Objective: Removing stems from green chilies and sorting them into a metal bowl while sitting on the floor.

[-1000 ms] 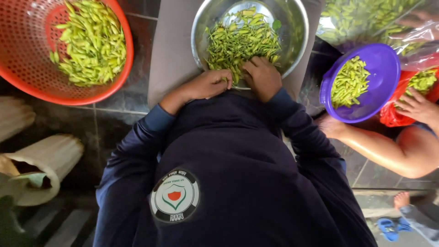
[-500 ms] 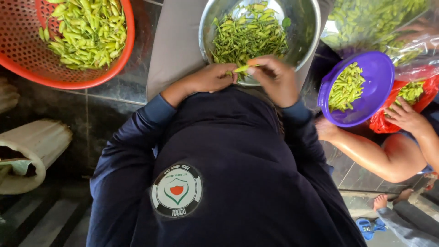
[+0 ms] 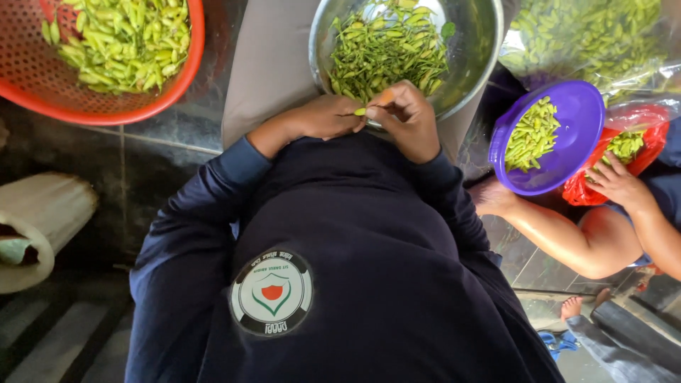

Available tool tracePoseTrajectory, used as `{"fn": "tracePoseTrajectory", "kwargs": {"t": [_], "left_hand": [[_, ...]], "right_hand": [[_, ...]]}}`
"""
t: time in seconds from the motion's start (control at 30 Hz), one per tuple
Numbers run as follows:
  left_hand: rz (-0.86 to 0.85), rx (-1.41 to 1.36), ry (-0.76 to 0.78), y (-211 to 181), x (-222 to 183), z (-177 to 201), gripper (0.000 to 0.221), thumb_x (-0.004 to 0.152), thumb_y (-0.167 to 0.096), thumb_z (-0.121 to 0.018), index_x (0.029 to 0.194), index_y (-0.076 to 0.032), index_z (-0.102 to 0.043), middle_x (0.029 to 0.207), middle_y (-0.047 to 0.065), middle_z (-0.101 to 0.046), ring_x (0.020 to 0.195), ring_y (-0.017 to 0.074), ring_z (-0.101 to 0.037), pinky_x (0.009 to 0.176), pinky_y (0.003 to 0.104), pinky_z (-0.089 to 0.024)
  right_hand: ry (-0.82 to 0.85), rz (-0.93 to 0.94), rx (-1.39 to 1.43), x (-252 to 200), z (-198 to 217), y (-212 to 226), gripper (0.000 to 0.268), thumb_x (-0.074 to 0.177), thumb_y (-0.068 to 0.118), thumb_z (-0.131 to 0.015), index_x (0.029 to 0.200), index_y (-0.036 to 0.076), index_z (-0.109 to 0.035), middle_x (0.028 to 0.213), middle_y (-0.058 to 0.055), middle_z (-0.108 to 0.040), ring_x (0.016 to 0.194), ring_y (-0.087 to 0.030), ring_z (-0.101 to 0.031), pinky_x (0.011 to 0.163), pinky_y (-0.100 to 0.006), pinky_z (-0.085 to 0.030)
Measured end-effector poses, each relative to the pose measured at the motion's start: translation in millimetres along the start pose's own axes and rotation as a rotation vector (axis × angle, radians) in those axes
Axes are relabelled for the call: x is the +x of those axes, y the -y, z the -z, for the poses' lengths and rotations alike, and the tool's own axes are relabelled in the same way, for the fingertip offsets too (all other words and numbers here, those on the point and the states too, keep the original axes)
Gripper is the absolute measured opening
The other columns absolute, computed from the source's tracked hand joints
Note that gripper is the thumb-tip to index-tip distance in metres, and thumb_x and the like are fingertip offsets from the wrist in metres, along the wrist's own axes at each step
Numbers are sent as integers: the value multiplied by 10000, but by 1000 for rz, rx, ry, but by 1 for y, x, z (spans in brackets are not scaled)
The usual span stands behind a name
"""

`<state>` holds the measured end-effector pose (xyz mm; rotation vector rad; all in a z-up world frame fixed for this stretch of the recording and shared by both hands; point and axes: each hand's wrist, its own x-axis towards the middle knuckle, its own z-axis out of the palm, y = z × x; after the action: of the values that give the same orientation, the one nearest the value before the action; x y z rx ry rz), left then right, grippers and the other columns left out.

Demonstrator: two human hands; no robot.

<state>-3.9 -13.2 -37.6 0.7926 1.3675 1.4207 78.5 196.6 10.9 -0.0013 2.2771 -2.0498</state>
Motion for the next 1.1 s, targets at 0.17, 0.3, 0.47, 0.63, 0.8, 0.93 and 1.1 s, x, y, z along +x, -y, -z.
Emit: {"fn": "tracePoseTrajectory", "kwargs": {"t": [0.17,0.3,0.47,0.63,0.8,0.93,1.1], "left_hand": [[5,7,50,-22,-3,3,279,1002,-86,-402,822,-122,-612,492,-4,-564,362,103,-526,442,249,-462],[14,15,57,-22,-6,4,286,1017,-87,-402,813,-125,-599,486,-13,-551,354,86,-505,437,251,-451],[-1,59,83,-6,0,5,304,1025,-89,-381,803,-129,-586,505,-18,-551,381,94,-535,459,281,-475],[132,200,-36,-20,-8,-3,221,993,-215,-504,821,-127,-612,621,-4,-571,467,151,-527,544,314,-431],[57,294,-48,-7,-5,-5,230,1016,-242,-528,852,-126,-640,607,4,-585,482,167,-555,555,336,-429],[99,313,-91,-3,-4,-7,210,960,-277,-547,848,-149,-670,620,5,-604,525,186,-568,572,351,-424],[-3,250,-98,-7,-4,-7,188,973,-175,-539,883,-109,-689,722,1,-635,594,149,-554,601,314,-440]], "right_hand": [[57,-168,298,-1,1,-5,267,941,-50,-757,1005,83,-535,954,-106,-705,845,-59,-619,742,-209,-488],[72,-200,352,-1,0,-15,269,953,-42,-736,996,99,-512,952,-122,-704,825,-60,-600,716,-211,-464],[-8,-252,509,6,9,4,234,969,86,-724,1028,156,-509,955,-9,-636,839,-59,-609,724,-176,-484],[-77,87,-196,17,12,54,285,1013,45,-670,1279,62,-572,1296,-100,-605,990,-173,-608,833,-297,-550],[199,-4,-428,13,-18,76,275,985,100,-728,1241,27,-660,1163,-106,-612,938,-193,-627,831,-295,-523],[280,0,-309,22,-21,75,120,957,-28,-723,1065,-59,-680,1055,-117,-604,803,-192,-652,745,-275,-567],[232,142,-614,53,24,120,117,974,-58,-708,1036,38,-733,1008,-94,-727,774,-169,-650,732,-290,-536]]}}
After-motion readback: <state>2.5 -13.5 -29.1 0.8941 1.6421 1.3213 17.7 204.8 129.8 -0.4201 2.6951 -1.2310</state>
